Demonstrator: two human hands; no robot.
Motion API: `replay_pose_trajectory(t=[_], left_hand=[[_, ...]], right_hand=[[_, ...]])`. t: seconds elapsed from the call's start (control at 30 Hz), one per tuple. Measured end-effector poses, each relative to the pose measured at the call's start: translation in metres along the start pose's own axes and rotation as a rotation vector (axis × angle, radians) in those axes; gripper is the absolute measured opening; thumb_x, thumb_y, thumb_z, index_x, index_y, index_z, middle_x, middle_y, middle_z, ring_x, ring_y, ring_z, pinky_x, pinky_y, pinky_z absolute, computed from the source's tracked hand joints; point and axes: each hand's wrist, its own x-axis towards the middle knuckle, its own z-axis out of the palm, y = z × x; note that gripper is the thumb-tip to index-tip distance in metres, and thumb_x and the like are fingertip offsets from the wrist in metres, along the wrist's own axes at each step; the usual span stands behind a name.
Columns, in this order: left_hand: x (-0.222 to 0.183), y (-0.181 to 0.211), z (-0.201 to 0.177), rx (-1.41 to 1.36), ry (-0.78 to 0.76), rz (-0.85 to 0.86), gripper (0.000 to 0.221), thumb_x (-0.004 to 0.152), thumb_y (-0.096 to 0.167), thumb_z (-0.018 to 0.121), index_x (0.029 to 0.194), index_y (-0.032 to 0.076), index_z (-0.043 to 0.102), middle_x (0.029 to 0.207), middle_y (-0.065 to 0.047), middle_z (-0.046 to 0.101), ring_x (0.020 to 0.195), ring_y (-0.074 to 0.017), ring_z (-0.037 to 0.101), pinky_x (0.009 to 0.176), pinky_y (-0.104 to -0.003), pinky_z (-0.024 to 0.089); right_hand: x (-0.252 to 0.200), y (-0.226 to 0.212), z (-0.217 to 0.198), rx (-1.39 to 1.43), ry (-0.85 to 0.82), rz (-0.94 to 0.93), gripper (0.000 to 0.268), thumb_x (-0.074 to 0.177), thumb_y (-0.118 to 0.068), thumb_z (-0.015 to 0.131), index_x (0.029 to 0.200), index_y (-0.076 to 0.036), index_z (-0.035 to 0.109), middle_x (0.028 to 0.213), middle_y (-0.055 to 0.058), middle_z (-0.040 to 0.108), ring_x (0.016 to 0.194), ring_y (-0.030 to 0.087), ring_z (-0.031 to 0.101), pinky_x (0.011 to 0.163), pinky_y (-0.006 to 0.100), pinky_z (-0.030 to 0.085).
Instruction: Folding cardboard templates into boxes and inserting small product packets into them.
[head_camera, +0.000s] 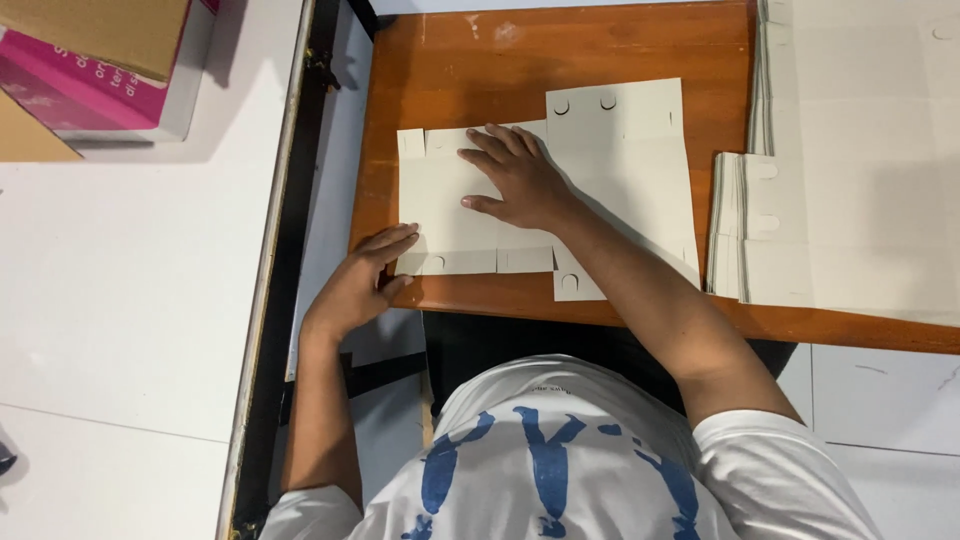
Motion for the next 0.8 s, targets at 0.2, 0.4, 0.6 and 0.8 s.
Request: replay_pose_trajectory(t=[0.2, 0.4, 0.6, 0.8], left_hand=[[0.017, -0.009, -0.004, 0.029, 0.123, -0.046, 0.026, 0.102, 0.003, 0.058, 0.124, 0.003, 0.071, 0.127, -0.021, 0.069, 0.125, -0.0402, 0.06, 0.107, -0.054, 0.047], [0.041, -0.064, 0.019, 0.059, 0.282, -0.011, 0.02, 0.094, 0.009, 0.076, 0.114, 0.007, 0.073, 0.079, -0.011, 0.064, 0.079, -0.0256, 0.062, 0.074, -0.038, 0.051], [0.042, -0.044, 0.011, -0.032, 0.256, -0.111, 0.036, 0.084, 0.017, 0.086, 0.112, 0.007, 0.066, 0.074, -0.008, 0.055, 0.072, -0.0232, 0.056, 0.067, -0.038, 0.047], [0.042, -0.024, 0.004, 0.094, 0.201, -0.14, 0.043, 0.079, 0.021, 0.089, 0.109, 0.004, 0.063, 0.079, -0.017, 0.06, 0.079, -0.0342, 0.062, 0.073, -0.045, 0.05]], right_hand=[[0.0, 0.001, -0.001, 0.021, -0.047, 0.01, 0.065, 0.104, -0.058, 0.05, 0.153, -0.017, 0.042, 0.164, 0.012, 0.033, 0.155, 0.033, 0.021, 0.126, 0.057, 0.012], [0.0, 0.001, -0.001, 0.017, -0.024, 0.024, 0.062, 0.104, -0.054, 0.055, 0.152, -0.018, 0.043, 0.163, 0.011, 0.035, 0.155, 0.031, 0.022, 0.126, 0.056, 0.013], [0.001, 0.001, 0.0, 0.019, -0.011, 0.02, 0.062, 0.103, -0.056, 0.054, 0.152, -0.019, 0.044, 0.164, 0.01, 0.034, 0.155, 0.03, 0.021, 0.127, 0.054, 0.012], [0.001, 0.0, 0.0, 0.007, 0.007, 0.007, 0.063, 0.102, -0.055, 0.056, 0.151, -0.017, 0.045, 0.163, 0.011, 0.036, 0.154, 0.032, 0.024, 0.126, 0.056, 0.015]])
